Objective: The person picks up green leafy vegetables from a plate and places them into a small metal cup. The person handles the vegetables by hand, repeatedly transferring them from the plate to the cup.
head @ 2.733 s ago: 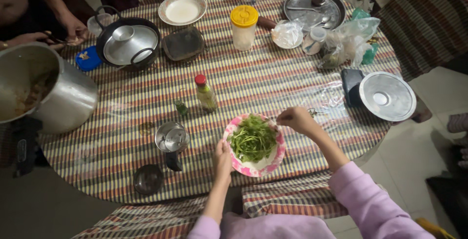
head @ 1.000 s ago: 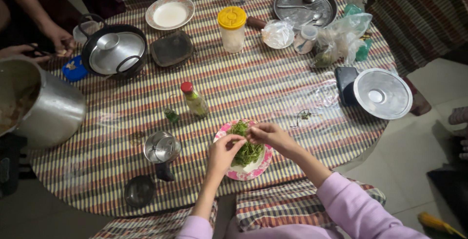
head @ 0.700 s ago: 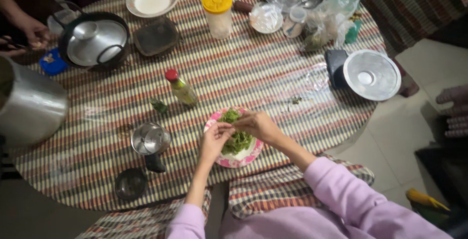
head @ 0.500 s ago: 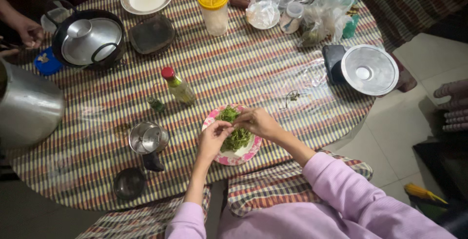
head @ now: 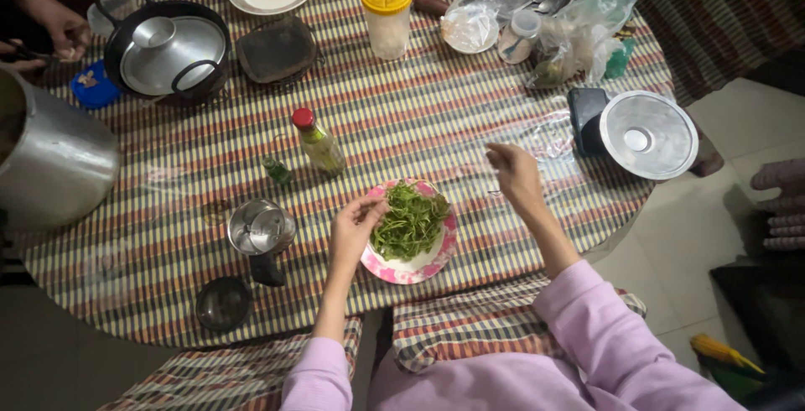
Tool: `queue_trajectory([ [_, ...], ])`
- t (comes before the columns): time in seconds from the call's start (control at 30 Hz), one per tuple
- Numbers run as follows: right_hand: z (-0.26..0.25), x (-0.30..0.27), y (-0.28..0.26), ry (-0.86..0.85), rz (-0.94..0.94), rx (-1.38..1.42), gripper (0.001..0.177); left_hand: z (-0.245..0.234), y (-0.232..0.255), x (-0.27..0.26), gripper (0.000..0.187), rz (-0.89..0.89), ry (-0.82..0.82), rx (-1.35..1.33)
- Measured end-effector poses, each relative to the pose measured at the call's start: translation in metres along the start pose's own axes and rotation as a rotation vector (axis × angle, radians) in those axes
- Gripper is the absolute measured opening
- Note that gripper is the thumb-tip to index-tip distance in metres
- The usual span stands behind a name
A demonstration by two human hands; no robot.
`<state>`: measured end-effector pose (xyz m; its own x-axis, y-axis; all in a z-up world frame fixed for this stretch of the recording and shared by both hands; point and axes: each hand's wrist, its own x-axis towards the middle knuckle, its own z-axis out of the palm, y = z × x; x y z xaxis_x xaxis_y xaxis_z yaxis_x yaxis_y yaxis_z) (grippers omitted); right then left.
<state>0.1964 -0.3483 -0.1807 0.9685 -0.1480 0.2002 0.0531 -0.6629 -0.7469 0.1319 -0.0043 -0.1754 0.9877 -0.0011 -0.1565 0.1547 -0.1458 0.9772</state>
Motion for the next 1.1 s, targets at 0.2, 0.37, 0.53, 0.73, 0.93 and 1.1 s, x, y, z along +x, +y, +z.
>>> queue_trajectory([
  [0.2, -0.018, 0.004, 0.062, 0.084, -0.081, -0.426, 0.038, -0.001, 0.006, 0.003, 0.034, -0.049, -0.044, -0.335],
  [0.37, -0.048, -0.002, 0.016, 0.253, 0.097, -0.082, 0.016, -0.001, 0.009, 0.002, 0.030, -0.128, -0.073, -0.431],
  [0.53, -0.051, -0.002, -0.002, 0.293, 0.151, -0.117, 0.014, 0.000, 0.015, 0.001, 0.027, -0.173, -0.135, -0.412],
  [0.73, -0.035, -0.001, 0.014, 0.116, -0.254, -0.419, 0.046, 0.001, 0.022, -0.001, 0.023, -0.225, -0.182, -0.422],
  [0.93, -0.018, -0.006, -0.053, -0.015, -0.078, -0.001, 0.023, 0.004, 0.011, 0.001, 0.022, -0.201, -0.235, -0.476],
  [1.1, 0.016, -0.038, -0.111, -0.622, -0.096, 0.154, 0.027, 0.003, 0.009, 0.002, 0.024, -0.181, -0.222, -0.432],
])
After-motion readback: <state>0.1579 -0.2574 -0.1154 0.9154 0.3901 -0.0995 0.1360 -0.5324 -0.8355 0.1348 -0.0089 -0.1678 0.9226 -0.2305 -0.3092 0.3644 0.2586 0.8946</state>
